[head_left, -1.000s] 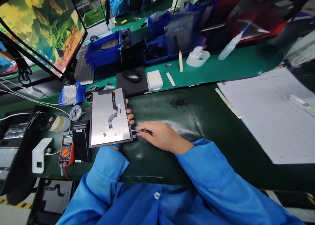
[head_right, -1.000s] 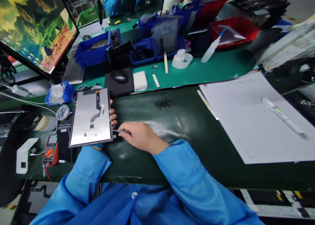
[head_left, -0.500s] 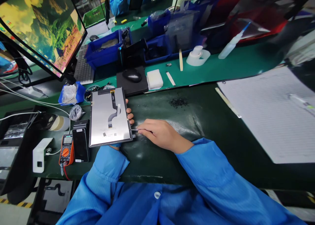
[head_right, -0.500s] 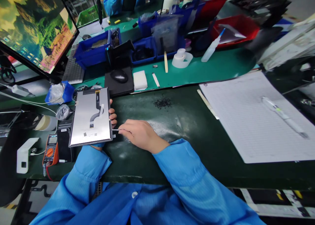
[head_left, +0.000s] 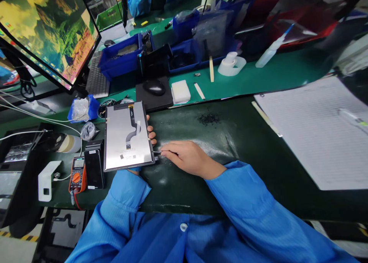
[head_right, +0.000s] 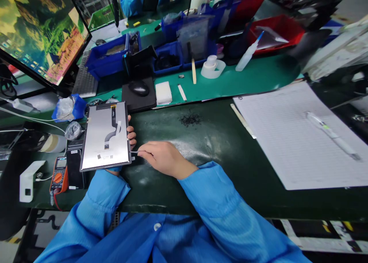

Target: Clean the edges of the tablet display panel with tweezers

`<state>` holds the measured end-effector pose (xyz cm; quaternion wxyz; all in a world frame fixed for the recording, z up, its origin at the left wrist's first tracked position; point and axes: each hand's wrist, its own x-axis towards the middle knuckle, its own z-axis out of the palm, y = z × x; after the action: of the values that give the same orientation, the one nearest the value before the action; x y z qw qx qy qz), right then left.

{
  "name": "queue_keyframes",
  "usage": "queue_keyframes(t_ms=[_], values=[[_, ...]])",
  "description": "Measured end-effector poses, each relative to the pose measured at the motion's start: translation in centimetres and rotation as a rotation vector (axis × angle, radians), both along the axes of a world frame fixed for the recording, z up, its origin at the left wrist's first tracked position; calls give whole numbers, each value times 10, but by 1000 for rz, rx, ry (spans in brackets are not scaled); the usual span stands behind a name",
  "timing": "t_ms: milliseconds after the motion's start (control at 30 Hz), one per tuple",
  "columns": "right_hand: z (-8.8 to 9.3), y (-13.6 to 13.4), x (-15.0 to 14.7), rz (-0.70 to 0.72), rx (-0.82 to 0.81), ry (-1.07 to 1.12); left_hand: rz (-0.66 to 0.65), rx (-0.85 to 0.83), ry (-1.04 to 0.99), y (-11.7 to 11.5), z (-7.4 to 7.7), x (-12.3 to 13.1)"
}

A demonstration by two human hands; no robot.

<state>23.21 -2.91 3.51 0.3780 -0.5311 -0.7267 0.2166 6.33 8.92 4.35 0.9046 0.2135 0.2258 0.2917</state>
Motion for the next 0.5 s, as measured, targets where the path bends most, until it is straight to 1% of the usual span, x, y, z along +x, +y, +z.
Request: queue_keyframes(t_ms=[100, 200, 300, 500], values=[[0, 0, -1, -10, -15, 42, 34, -8, 32, -3, 4, 2], [-1, 0, 0, 19, 4, -30, 46, -21, 35, -3, 5, 3], [-2, 0, 1, 29, 8, -88, 39, -18, 27, -3, 4, 2], [-1, 0, -1, 7, -37, 39, 23, -15, 5, -2, 3, 2]])
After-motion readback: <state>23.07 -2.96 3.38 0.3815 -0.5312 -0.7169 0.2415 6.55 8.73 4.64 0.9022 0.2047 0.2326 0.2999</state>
